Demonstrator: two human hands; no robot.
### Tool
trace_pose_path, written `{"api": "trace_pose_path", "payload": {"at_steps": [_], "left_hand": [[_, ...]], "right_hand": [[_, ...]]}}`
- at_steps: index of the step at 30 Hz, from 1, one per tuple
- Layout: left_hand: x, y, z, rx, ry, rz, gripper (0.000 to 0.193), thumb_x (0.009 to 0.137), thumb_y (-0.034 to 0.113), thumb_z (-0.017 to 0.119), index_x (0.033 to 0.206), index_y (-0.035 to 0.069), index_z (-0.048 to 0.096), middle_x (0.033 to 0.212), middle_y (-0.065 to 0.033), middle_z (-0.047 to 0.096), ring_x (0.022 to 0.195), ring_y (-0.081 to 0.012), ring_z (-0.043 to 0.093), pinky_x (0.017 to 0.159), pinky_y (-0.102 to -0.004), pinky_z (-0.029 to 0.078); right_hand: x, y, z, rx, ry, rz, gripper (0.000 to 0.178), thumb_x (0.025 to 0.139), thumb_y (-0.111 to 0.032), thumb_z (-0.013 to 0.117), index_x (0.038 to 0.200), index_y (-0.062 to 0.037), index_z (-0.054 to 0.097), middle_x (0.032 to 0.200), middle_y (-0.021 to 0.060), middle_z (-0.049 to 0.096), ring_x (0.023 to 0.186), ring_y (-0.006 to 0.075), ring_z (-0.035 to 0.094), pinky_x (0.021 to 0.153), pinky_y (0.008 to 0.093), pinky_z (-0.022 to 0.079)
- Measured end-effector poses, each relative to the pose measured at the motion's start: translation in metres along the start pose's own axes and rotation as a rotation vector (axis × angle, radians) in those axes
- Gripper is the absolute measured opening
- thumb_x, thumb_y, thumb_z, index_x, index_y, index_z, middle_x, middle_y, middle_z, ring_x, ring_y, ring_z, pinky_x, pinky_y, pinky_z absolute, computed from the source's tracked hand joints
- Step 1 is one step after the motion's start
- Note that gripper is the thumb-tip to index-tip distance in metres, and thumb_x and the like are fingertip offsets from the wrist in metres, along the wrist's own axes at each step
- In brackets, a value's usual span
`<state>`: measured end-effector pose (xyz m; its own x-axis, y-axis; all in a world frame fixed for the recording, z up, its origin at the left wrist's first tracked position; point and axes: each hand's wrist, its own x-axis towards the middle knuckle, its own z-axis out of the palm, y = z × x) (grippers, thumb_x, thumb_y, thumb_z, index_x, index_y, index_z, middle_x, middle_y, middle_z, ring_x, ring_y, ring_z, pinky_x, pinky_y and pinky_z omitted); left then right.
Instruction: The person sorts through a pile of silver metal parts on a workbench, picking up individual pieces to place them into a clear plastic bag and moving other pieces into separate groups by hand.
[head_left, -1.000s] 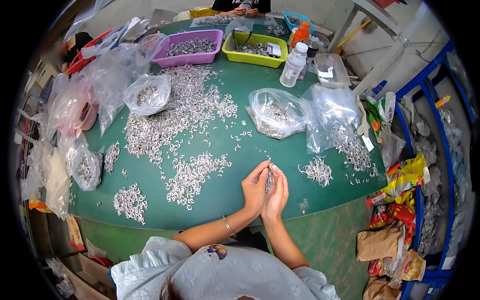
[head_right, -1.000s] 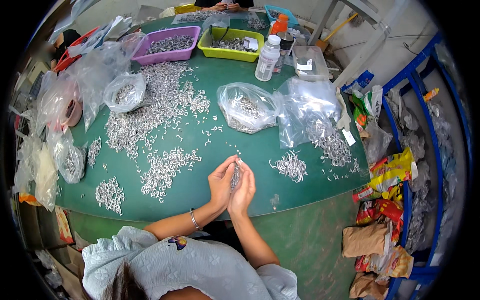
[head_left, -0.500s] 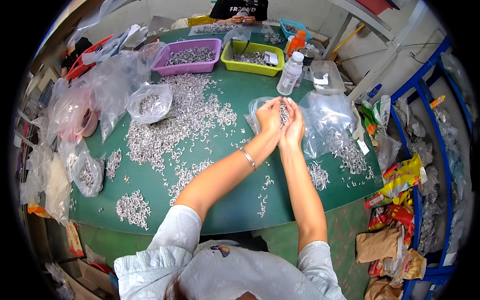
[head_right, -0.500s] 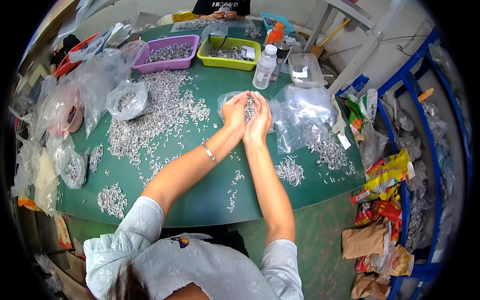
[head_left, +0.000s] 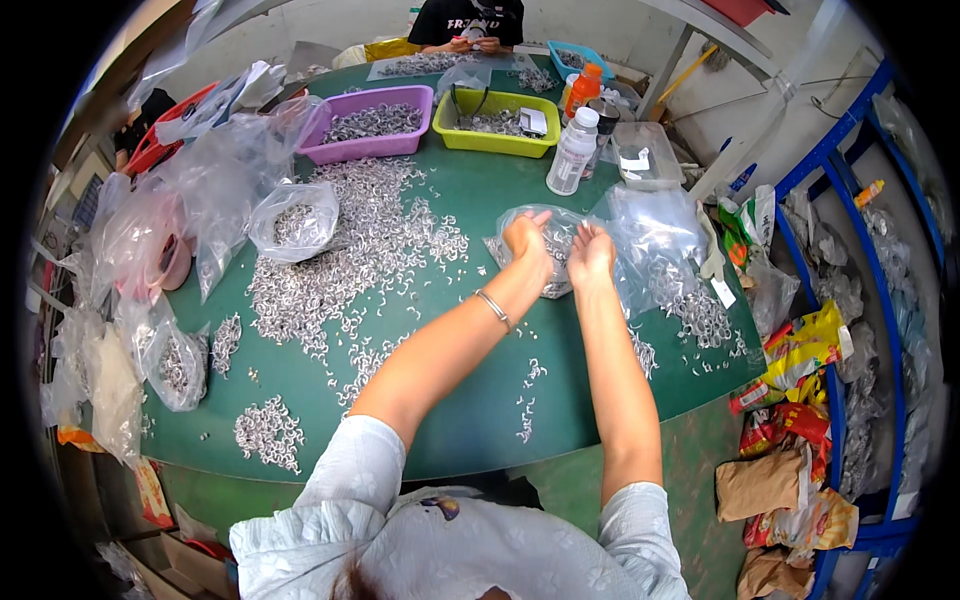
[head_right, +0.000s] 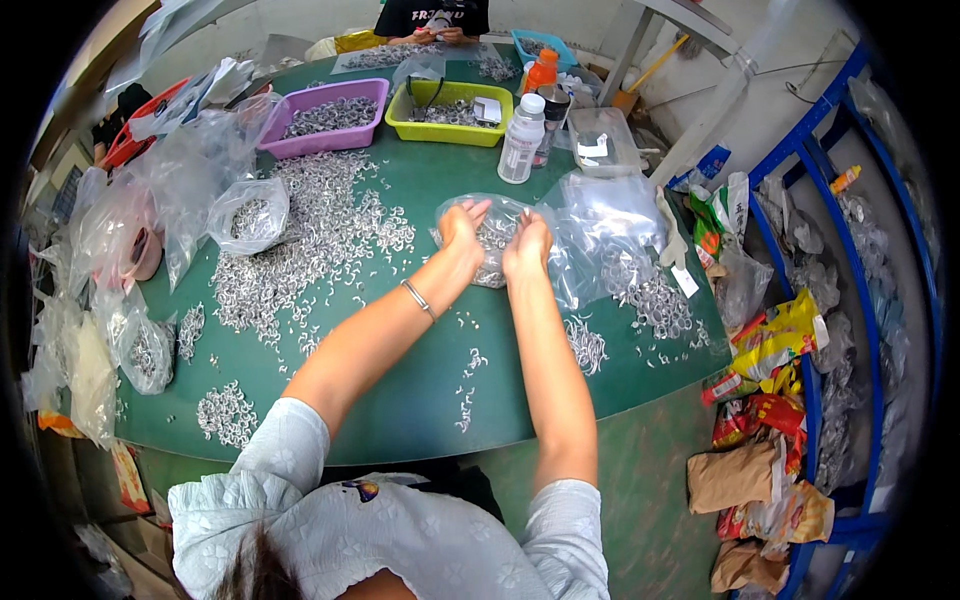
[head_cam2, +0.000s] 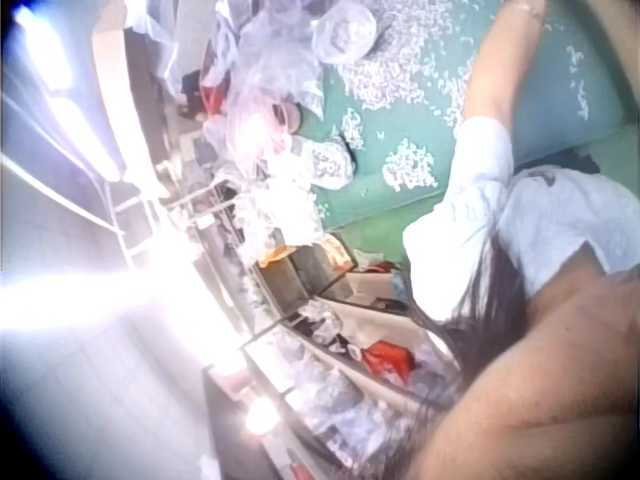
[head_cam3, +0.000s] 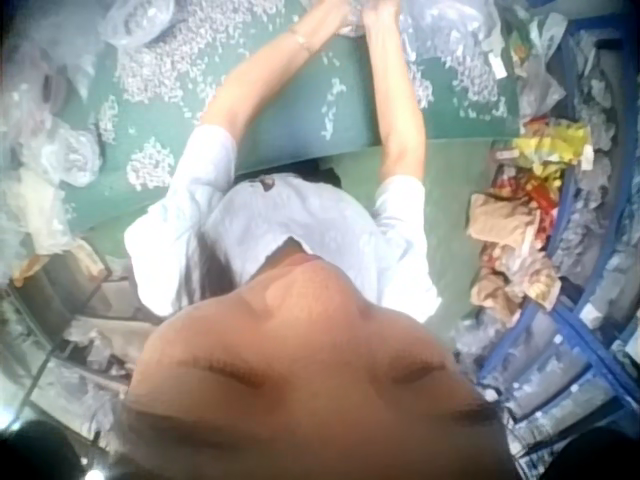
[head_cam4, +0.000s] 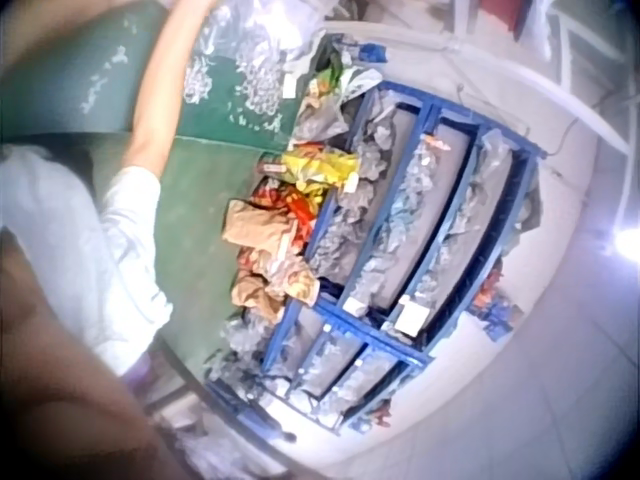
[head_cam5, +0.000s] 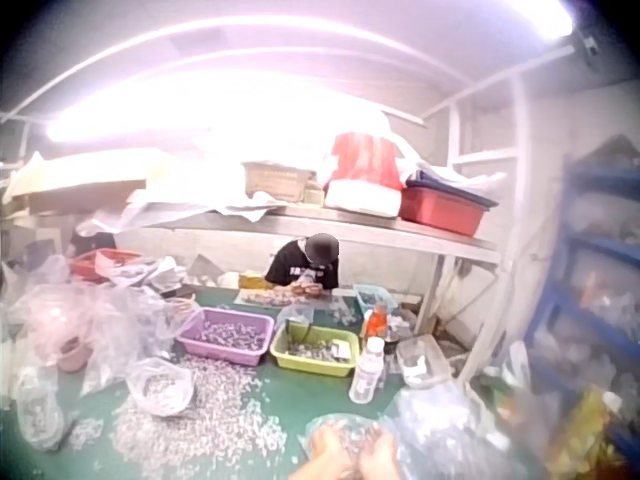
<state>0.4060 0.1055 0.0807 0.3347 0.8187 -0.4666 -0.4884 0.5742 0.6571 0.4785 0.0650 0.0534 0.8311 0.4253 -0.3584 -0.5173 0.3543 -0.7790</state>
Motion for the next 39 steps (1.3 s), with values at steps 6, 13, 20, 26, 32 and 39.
{"api": "trace_pose_path", "payload": {"at_steps": [6, 13, 20, 26, 32, 39], "left_hand": [[-0.002, 0.006, -0.022, 0.265, -0.124, 0.116, 0.040, 0.094, 0.006, 0.036, 0.129, -0.010, 0.046, 0.117, -0.0247, 0.064, 0.115, -0.0304, 0.059, 0.102, -0.0396, 0.043], [0.000, 0.017, -0.048, 0.940, -0.330, 0.968, 0.021, 0.087, -0.007, 0.049, 0.100, -0.007, 0.066, 0.099, -0.0139, 0.071, 0.085, -0.0202, 0.069, 0.073, -0.0289, 0.054], [-0.033, 0.015, -0.076, 0.799, -0.461, 0.855, 0.022, 0.089, -0.007, 0.052, 0.105, -0.005, 0.065, 0.098, -0.0135, 0.070, 0.087, -0.0189, 0.068, 0.079, -0.0287, 0.053], [-0.092, -0.018, -0.152, 1.026, -0.707, 0.488, 0.025, 0.090, -0.009, 0.049, 0.112, -0.005, 0.062, 0.111, -0.0172, 0.067, 0.105, -0.0271, 0.066, 0.091, -0.0358, 0.051], [-0.109, -0.035, -0.184, 1.212, -0.795, 0.628, 0.040, 0.089, -0.010, 0.045, 0.127, -0.002, 0.052, 0.132, -0.0233, 0.053, 0.125, -0.0415, 0.049, 0.106, -0.0441, 0.040], [-0.154, -0.032, -0.214, 1.173, -0.799, 0.617, 0.042, 0.090, -0.010, 0.044, 0.130, -0.001, 0.050, 0.128, -0.0244, 0.055, 0.118, -0.0407, 0.054, 0.101, -0.0423, 0.044]], "right_hand": [[-0.027, -0.014, -0.018, -0.223, -0.245, 0.037, 0.047, 0.095, -0.012, 0.049, 0.138, 0.0057, 0.039, 0.149, 0.0188, 0.038, 0.138, 0.0353, 0.035, 0.116, 0.0408, 0.023], [-0.024, -0.022, -0.021, -1.331, -0.268, -0.940, 0.020, 0.091, -0.004, 0.051, 0.108, 0.0028, 0.059, 0.096, 0.0250, 0.066, 0.095, 0.0412, 0.063, 0.080, 0.0471, 0.050], [-0.038, -0.030, -0.040, -0.938, -0.351, -1.008, 0.017, 0.090, 0.002, 0.055, 0.104, 0.0026, 0.064, 0.090, 0.0201, 0.069, 0.082, 0.0306, 0.069, 0.075, 0.0372, 0.054], [-0.121, -0.012, -0.124, -0.835, -0.619, -0.607, 0.016, 0.095, 0.001, 0.049, 0.102, 0.0038, 0.064, 0.096, 0.0107, 0.070, 0.090, 0.0163, 0.066, 0.083, 0.0290, 0.051], [-0.144, 0.004, -0.152, -1.119, -0.739, -0.446, 0.024, 0.094, 0.001, 0.047, 0.114, 0.0007, 0.060, 0.109, 0.0166, 0.067, 0.103, 0.0271, 0.066, 0.091, 0.0318, 0.049], [-0.174, 0.010, -0.188, -1.139, -0.971, -0.500, 0.028, 0.095, -0.001, 0.046, 0.122, 0.0009, 0.055, 0.127, 0.0210, 0.059, 0.121, 0.0365, 0.056, 0.102, 0.0406, 0.044]]}}
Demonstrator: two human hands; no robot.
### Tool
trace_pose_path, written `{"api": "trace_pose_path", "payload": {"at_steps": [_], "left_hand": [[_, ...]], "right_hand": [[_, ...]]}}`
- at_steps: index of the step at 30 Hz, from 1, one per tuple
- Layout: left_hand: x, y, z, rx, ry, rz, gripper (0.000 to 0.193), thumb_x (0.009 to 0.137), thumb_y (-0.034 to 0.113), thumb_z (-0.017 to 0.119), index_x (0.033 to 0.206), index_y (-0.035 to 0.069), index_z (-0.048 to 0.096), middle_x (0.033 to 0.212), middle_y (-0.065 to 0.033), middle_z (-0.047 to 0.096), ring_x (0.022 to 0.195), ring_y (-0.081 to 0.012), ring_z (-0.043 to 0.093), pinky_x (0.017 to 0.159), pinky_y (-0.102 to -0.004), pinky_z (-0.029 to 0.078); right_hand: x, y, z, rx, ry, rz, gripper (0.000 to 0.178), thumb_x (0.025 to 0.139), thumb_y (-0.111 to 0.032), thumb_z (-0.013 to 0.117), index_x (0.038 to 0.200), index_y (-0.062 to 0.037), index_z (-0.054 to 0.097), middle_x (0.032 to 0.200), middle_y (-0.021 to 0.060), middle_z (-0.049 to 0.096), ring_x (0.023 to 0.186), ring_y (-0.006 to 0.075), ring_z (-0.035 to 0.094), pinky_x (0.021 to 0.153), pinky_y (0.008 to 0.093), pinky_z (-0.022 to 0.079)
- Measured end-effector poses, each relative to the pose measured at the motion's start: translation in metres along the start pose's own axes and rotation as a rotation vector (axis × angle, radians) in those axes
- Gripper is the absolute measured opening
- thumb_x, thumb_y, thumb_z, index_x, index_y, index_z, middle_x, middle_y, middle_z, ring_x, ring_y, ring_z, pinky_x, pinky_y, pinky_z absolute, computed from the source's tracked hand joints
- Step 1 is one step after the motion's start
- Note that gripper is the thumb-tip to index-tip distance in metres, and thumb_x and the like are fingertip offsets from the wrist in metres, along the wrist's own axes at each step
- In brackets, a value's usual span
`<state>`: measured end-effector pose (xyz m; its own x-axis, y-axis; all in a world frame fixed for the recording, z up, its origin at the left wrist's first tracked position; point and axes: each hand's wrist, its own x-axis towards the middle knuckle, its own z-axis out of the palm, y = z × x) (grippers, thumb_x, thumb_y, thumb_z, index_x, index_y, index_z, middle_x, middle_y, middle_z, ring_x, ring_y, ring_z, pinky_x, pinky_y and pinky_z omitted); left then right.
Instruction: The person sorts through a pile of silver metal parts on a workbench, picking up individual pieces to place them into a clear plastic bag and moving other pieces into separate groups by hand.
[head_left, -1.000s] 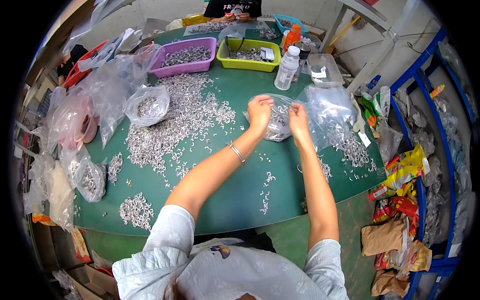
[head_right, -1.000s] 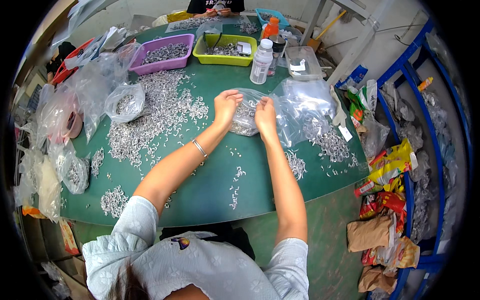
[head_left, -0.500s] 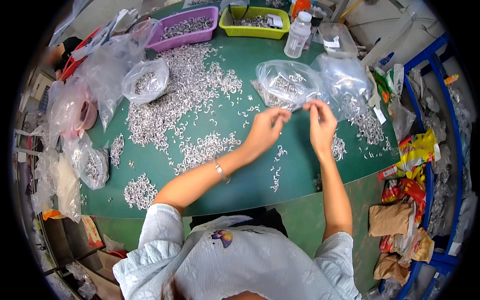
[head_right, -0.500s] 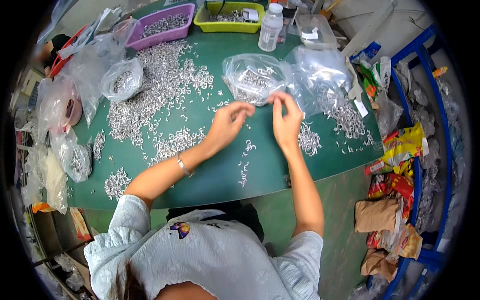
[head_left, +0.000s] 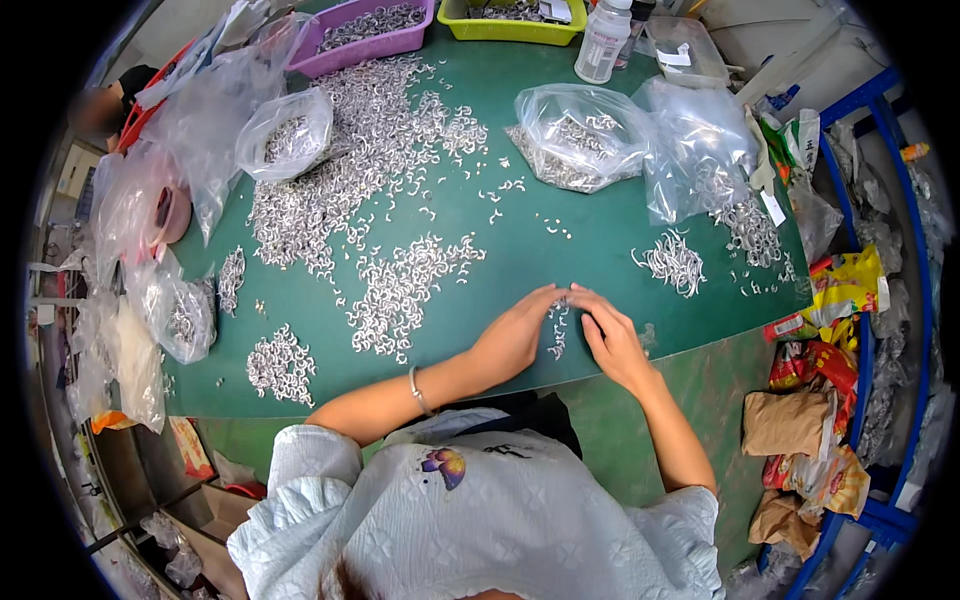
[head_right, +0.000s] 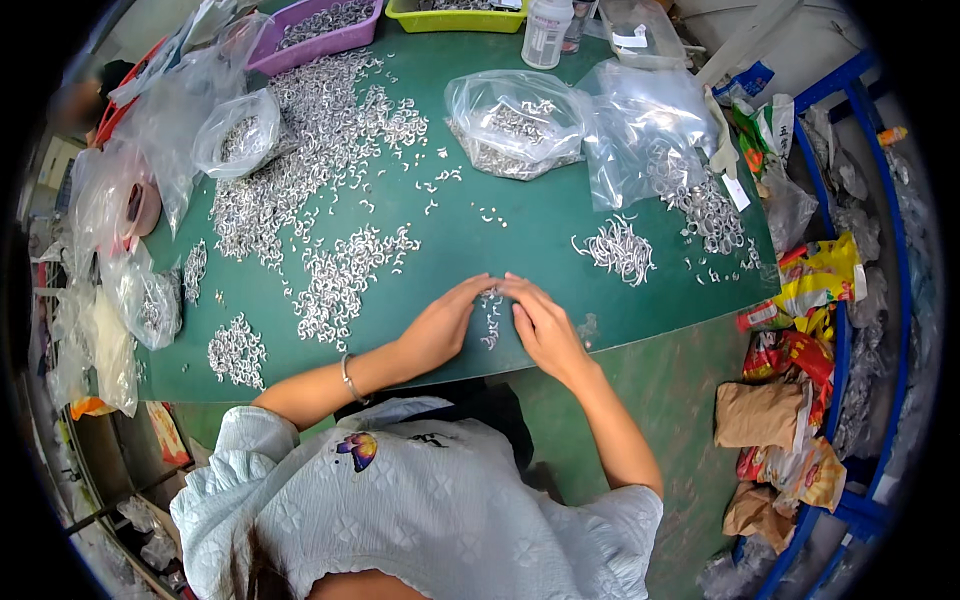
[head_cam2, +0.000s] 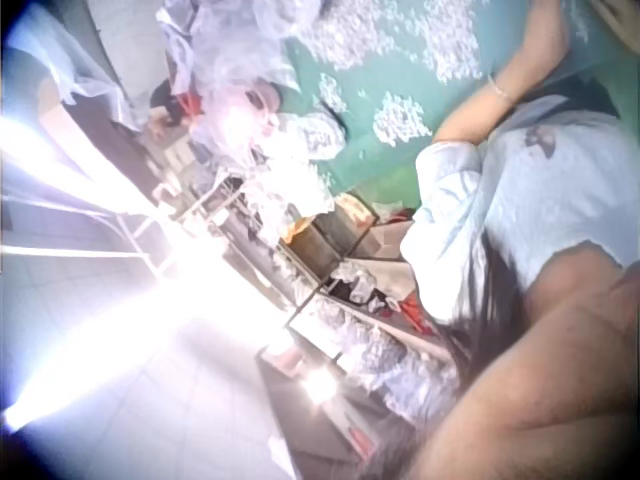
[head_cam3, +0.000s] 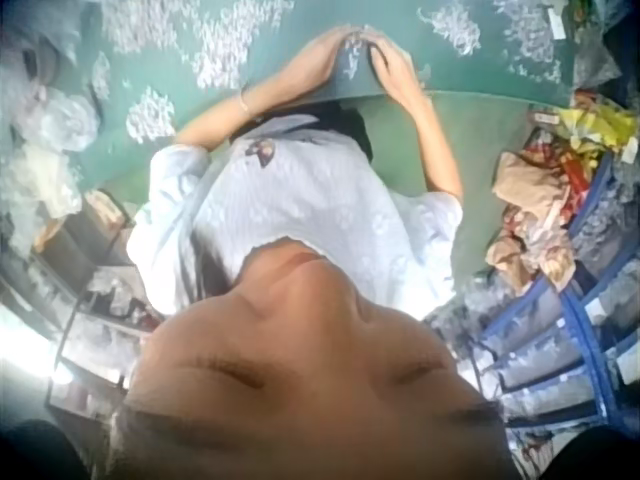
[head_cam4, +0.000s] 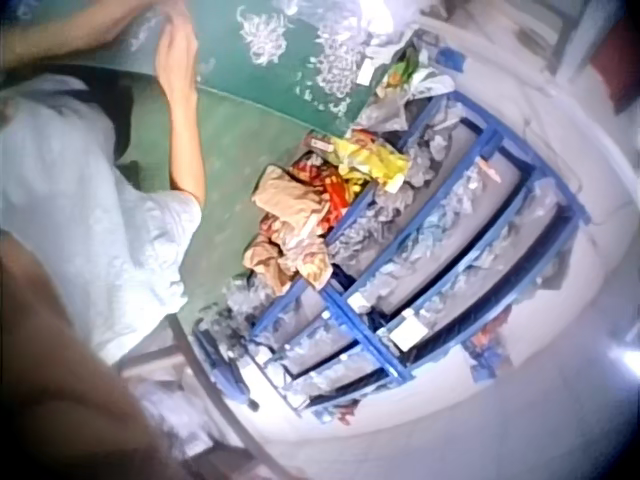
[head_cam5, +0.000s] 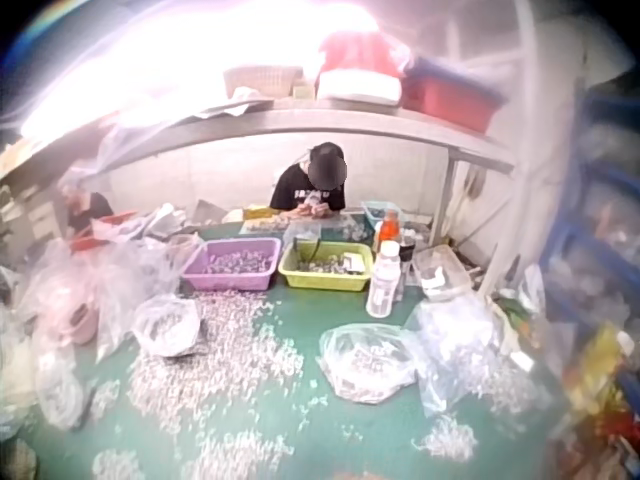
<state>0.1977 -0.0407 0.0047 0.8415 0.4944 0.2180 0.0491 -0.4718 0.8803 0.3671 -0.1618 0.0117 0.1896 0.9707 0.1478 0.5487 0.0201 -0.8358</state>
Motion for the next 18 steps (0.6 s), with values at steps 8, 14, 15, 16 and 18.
{"api": "trace_pose_path", "payload": {"at_steps": [8, 14, 15, 16, 18], "left_hand": [[-0.090, 0.027, 0.025, -1.187, -0.672, -0.779, 0.036, 0.103, 0.013, 0.044, 0.137, 0.000, 0.045, 0.127, -0.0175, 0.058, 0.118, -0.0234, 0.058, 0.100, -0.0350, 0.047], [-0.087, -0.028, 0.071, -1.727, -0.495, -0.991, 0.056, 0.106, 0.036, 0.033, 0.146, -0.003, 0.031, 0.146, -0.0214, 0.042, 0.138, -0.0282, 0.040, 0.116, -0.0422, 0.031], [-0.087, -0.034, 0.079, -1.786, -0.474, -0.988, 0.057, 0.105, 0.037, 0.034, 0.145, -0.003, 0.032, 0.146, -0.0211, 0.042, 0.137, -0.0282, 0.040, 0.116, -0.0426, 0.031], [-0.086, -0.035, 0.082, -1.881, -0.465, -0.948, 0.059, 0.104, 0.038, 0.036, 0.145, -0.003, 0.032, 0.147, -0.0209, 0.041, 0.138, -0.0283, 0.040, 0.116, -0.0429, 0.031], [-0.085, -0.036, 0.086, -2.067, -0.446, -0.861, 0.061, 0.103, 0.041, 0.039, 0.145, -0.003, 0.031, 0.148, -0.0205, 0.039, 0.138, -0.0283, 0.039, 0.116, -0.0436, 0.030]], "right_hand": [[0.011, -0.013, 0.005, -0.134, -0.168, -0.103, 0.038, 0.096, -0.011, 0.048, 0.132, -0.0016, 0.053, 0.141, 0.0141, 0.051, 0.138, 0.0349, 0.039, 0.115, 0.0466, 0.028], [0.000, -0.020, 0.008, -0.221, -0.229, -0.151, 0.043, 0.091, -0.007, 0.055, 0.133, -0.0011, 0.052, 0.144, 0.0128, 0.048, 0.138, 0.0345, 0.038, 0.115, 0.0492, 0.027], [-0.005, -0.021, 0.008, -0.248, -0.243, -0.152, 0.044, 0.089, -0.006, 0.056, 0.133, -0.0010, 0.052, 0.144, 0.0126, 0.048, 0.138, 0.0346, 0.038, 0.115, 0.0492, 0.028], [-0.008, -0.022, 0.009, -0.273, -0.256, -0.155, 0.046, 0.088, -0.006, 0.058, 0.133, -0.0009, 0.052, 0.144, 0.0124, 0.048, 0.138, 0.0346, 0.038, 0.115, 0.0492, 0.028], [-0.017, -0.030, 0.009, -0.267, -0.273, -0.136, 0.045, 0.086, -0.006, 0.062, 0.130, 0.0009, 0.054, 0.142, 0.0131, 0.049, 0.138, 0.0336, 0.039, 0.114, 0.0489, 0.030]]}}
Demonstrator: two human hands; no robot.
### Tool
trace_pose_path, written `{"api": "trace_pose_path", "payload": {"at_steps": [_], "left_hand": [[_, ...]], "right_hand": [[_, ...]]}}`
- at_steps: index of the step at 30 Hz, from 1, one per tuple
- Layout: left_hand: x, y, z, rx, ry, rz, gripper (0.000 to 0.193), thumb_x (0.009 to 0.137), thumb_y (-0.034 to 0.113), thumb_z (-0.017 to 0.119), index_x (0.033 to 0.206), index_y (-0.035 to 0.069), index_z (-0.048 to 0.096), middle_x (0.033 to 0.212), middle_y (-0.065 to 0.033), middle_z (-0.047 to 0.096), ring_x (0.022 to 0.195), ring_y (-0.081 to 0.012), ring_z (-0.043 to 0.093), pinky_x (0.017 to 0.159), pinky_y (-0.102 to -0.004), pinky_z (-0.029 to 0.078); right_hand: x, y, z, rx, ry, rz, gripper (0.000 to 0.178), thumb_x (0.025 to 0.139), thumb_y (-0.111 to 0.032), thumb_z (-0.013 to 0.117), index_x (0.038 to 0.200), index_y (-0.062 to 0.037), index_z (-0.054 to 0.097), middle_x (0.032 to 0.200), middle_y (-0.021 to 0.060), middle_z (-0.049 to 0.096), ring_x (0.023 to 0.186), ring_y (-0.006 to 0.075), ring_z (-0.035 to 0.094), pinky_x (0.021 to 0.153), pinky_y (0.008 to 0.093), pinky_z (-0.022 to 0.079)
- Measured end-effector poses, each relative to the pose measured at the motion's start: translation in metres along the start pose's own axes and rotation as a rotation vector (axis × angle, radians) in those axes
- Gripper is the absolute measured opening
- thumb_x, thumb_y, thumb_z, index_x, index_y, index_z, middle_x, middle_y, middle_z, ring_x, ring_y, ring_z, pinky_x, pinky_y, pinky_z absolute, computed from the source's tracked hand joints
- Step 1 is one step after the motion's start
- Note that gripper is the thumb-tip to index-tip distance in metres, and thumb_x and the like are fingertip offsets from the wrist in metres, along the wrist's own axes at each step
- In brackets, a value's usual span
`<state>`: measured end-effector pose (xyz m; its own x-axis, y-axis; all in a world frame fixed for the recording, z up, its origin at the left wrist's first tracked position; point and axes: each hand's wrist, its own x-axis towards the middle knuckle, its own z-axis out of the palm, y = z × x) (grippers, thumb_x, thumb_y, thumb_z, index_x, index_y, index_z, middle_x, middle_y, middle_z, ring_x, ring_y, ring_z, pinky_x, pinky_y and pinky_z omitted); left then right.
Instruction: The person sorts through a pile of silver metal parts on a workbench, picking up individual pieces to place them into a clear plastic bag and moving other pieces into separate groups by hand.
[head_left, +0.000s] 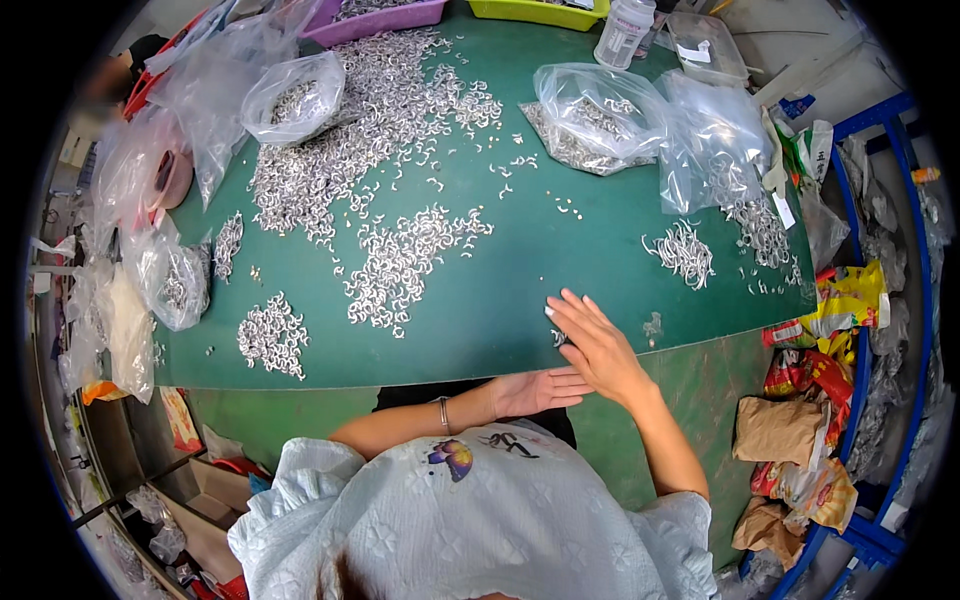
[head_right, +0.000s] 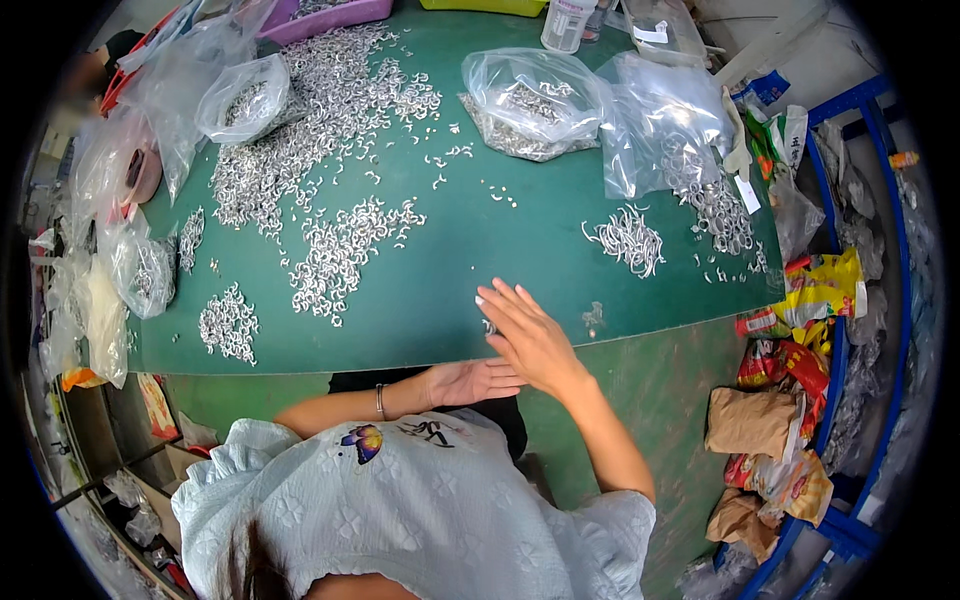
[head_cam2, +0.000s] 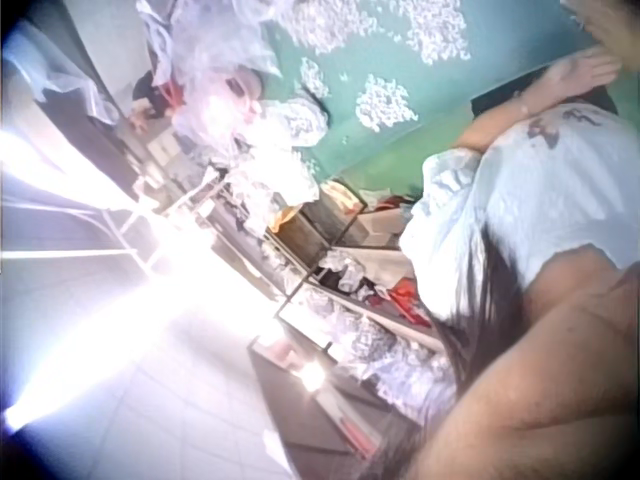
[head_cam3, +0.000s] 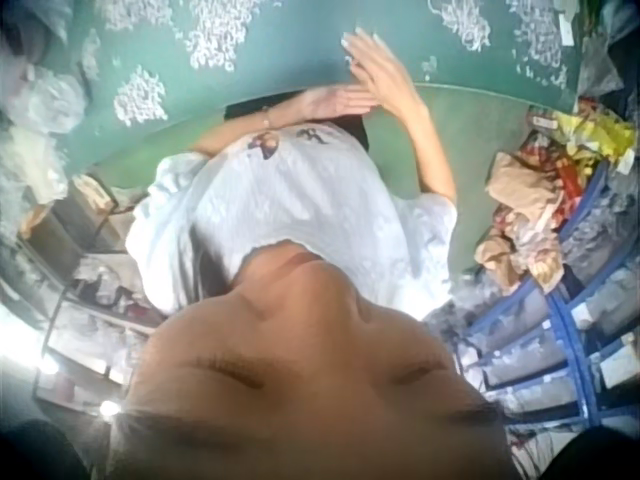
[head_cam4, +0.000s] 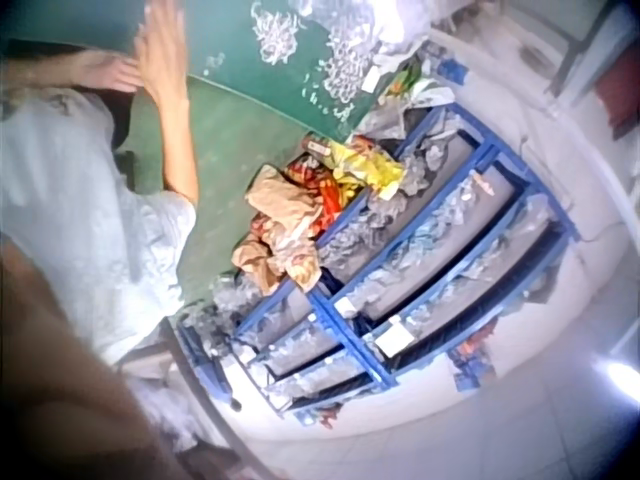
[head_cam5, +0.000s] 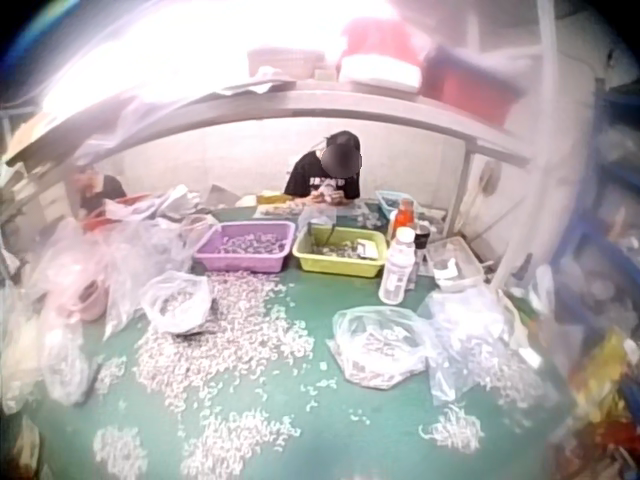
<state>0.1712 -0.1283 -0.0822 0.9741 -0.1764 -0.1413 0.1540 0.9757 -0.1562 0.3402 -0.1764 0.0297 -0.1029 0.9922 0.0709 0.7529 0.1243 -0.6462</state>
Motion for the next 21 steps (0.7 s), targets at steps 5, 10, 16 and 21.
{"api": "trace_pose_path", "payload": {"at_steps": [5, 10, 16, 21], "left_hand": [[0.005, -0.007, -0.011, -0.313, -0.457, 0.055, 0.063, 0.101, 0.038, 0.041, 0.143, -0.008, 0.031, 0.147, -0.0253, 0.037, 0.139, -0.0333, 0.036, 0.119, -0.0441, 0.026], [-0.004, -0.001, 0.013, -0.155, 0.017, 0.045, 0.052, 0.101, 0.032, 0.043, 0.132, -0.010, 0.044, 0.137, -0.0274, 0.047, 0.130, -0.0333, 0.045, 0.113, -0.0428, 0.034], [-0.037, -0.013, -0.014, 0.329, 0.584, -0.104, 0.032, 0.101, 0.025, 0.052, 0.105, -0.005, 0.063, 0.083, -0.0057, 0.063, 0.074, -0.0145, 0.062, 0.070, -0.0266, 0.054], [-0.052, 0.019, 0.096, 0.364, 0.585, -0.118, 0.026, 0.100, 0.018, 0.052, 0.108, -0.004, 0.063, 0.086, -0.0053, 0.063, 0.076, -0.0125, 0.061, 0.065, -0.0251, 0.053]], "right_hand": [[-0.035, -0.019, 0.017, -0.010, -0.020, -0.071, 0.049, 0.080, -0.007, 0.068, 0.126, 0.0037, 0.055, 0.139, 0.0167, 0.051, 0.136, 0.0337, 0.042, 0.112, 0.0484, 0.034], [-0.064, -0.032, 0.038, 0.125, -0.007, -0.136, 0.050, 0.075, -0.004, 0.071, 0.122, 0.0037, 0.059, 0.135, 0.0184, 0.054, 0.132, 0.0361, 0.047, 0.109, 0.0500, 0.038], [-0.046, -0.017, 0.021, 0.148, 0.373, -0.061, 0.032, 0.081, 0.004, 0.061, 0.112, 0.0062, 0.064, 0.123, 0.0207, 0.061, 0.119, 0.0394, 0.057, 0.100, 0.0450, 0.046], [-0.016, 0.000, 0.005, 0.157, 0.550, 0.180, 0.027, 0.085, 0.003, 0.060, 0.112, 0.0029, 0.064, 0.118, 0.0180, 0.063, 0.113, 0.0338, 0.058, 0.098, 0.0400, 0.044]]}}
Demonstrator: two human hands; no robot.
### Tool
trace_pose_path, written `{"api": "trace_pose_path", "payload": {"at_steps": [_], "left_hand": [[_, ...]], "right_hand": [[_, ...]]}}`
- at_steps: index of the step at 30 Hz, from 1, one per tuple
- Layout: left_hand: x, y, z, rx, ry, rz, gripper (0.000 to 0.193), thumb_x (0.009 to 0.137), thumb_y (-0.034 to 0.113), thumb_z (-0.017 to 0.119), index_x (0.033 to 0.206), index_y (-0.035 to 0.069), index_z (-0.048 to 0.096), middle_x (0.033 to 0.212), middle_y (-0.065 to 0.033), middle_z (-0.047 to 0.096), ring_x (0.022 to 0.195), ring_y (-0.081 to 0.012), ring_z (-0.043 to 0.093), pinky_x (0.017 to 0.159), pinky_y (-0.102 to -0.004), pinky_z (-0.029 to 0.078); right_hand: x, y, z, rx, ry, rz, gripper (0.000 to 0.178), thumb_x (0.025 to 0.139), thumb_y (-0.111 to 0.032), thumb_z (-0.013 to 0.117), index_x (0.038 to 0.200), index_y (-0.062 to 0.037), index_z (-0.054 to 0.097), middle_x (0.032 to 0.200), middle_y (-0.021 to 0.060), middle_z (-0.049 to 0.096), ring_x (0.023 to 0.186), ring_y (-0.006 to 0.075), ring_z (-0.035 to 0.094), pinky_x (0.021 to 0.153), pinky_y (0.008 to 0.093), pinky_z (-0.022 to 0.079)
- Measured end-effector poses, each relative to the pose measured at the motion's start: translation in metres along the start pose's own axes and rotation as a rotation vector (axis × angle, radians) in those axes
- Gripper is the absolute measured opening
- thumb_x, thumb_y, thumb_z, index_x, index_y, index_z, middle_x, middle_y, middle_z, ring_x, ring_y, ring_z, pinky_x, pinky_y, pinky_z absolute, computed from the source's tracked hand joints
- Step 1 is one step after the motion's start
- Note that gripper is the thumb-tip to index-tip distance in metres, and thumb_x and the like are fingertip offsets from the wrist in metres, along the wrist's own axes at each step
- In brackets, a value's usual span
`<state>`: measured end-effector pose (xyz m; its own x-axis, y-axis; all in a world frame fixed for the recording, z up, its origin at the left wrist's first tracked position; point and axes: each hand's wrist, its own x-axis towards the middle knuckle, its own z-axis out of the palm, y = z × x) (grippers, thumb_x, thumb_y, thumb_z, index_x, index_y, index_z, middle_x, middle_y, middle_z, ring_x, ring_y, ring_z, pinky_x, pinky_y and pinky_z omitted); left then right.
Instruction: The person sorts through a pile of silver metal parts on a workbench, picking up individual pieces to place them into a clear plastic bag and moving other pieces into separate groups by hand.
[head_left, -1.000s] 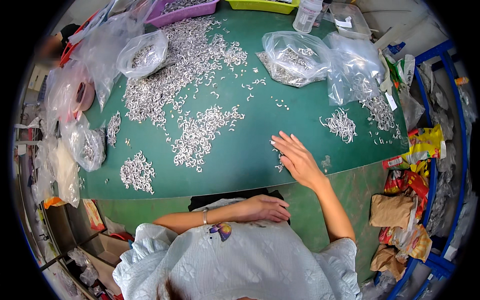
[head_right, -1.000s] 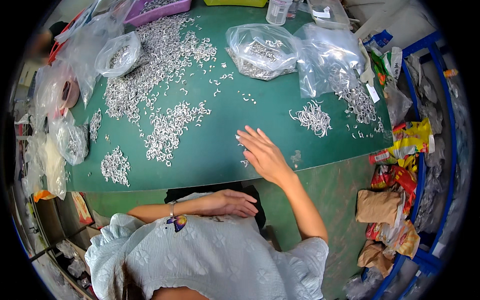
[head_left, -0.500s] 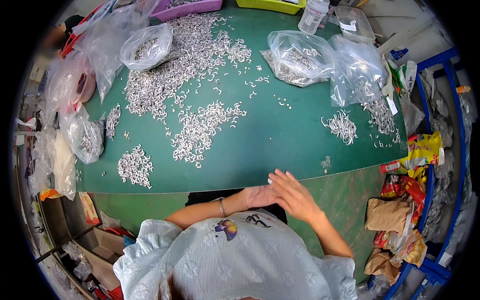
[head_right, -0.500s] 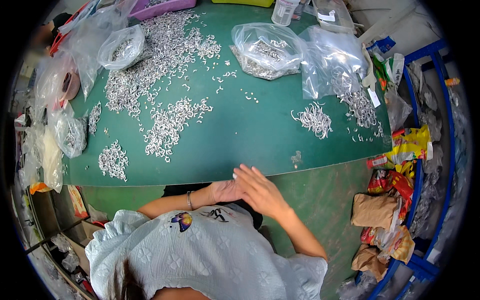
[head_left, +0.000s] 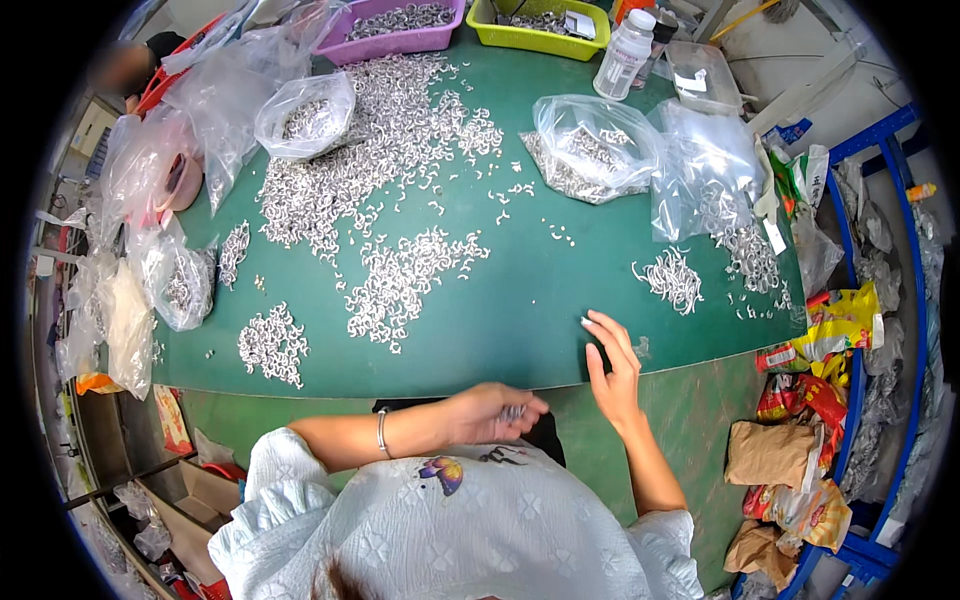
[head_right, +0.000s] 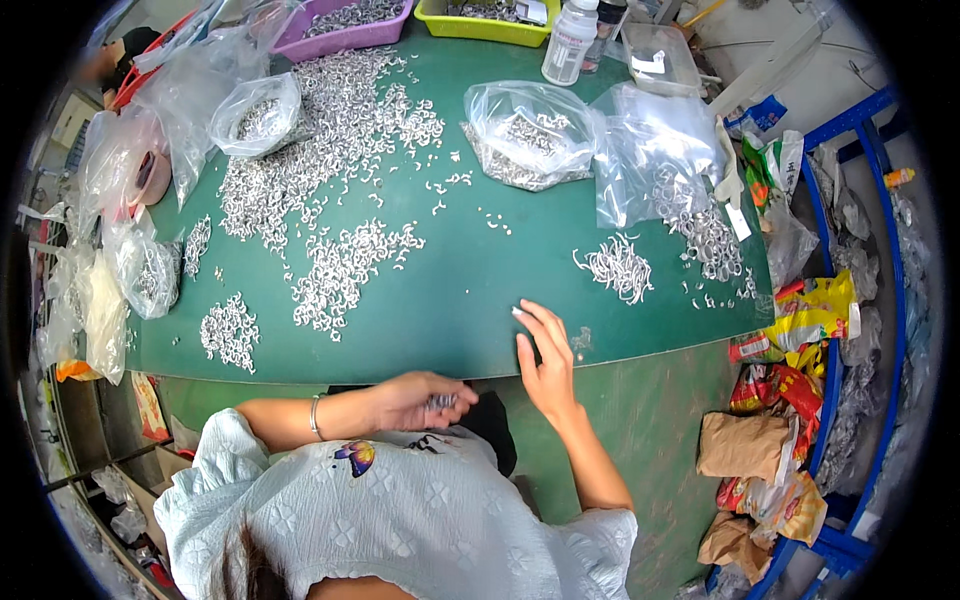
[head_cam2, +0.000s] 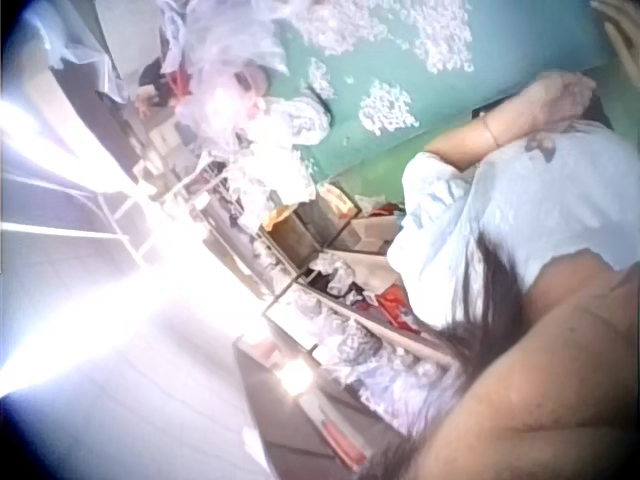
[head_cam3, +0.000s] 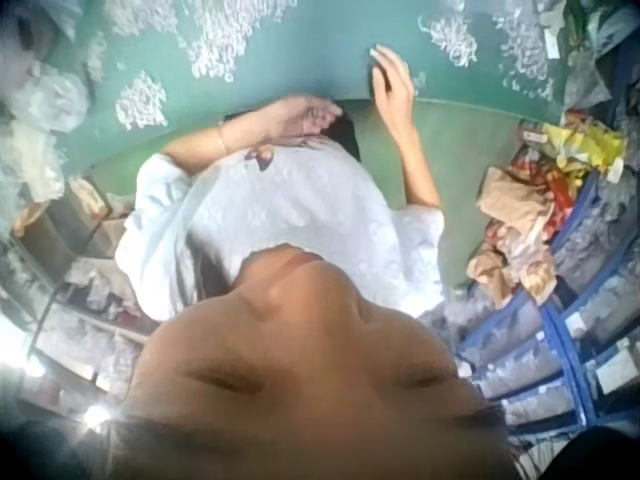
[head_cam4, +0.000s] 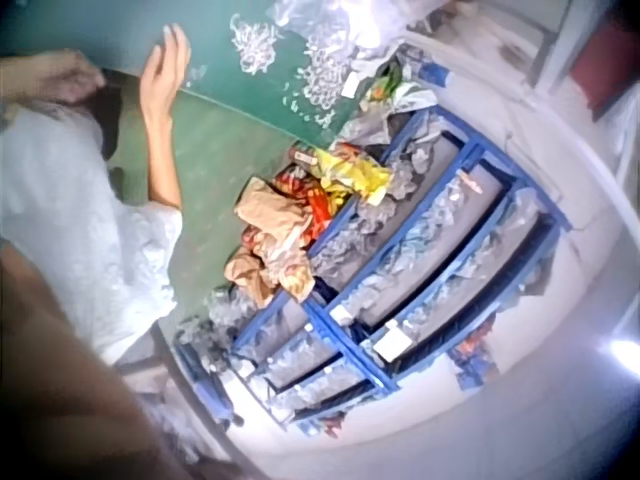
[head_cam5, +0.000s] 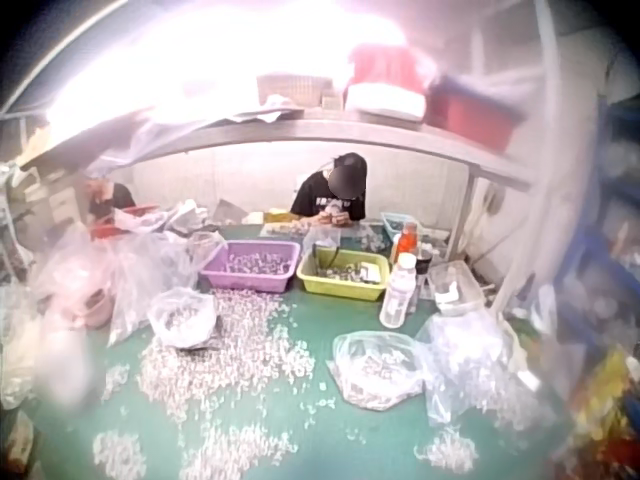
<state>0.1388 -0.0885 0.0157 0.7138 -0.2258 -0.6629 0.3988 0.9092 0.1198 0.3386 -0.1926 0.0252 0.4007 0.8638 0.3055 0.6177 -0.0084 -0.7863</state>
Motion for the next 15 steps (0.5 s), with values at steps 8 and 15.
{"api": "trace_pose_path", "payload": {"at_steps": [8, 15], "left_hand": [[0.000, 0.055, 0.036, -0.056, 0.024, 0.347, 0.025, 0.100, 0.008, 0.045, 0.116, -0.007, 0.057, 0.094, -0.0070, 0.059, 0.084, -0.0158, 0.058, 0.073, -0.0283, 0.050], [0.013, 0.049, 0.020, -0.199, -0.066, 0.358, 0.027, 0.101, 0.010, 0.044, 0.120, -0.007, 0.055, 0.099, -0.0087, 0.060, 0.090, -0.0184, 0.060, 0.081, -0.0307, 0.053]], "right_hand": [[0.100, 0.023, 0.037, -0.167, 0.154, -0.140, 0.032, 0.077, 0.001, 0.070, 0.108, -0.0060, 0.067, 0.095, 0.0054, 0.069, 0.092, 0.0248, 0.057, 0.082, 0.0361, 0.042], [0.128, 0.048, 0.058, -0.246, 0.142, -0.151, 0.032, 0.071, -0.001, 0.076, 0.101, -0.0083, 0.068, 0.086, 0.0010, 0.069, 0.080, 0.0226, 0.055, 0.077, 0.0349, 0.039]]}}
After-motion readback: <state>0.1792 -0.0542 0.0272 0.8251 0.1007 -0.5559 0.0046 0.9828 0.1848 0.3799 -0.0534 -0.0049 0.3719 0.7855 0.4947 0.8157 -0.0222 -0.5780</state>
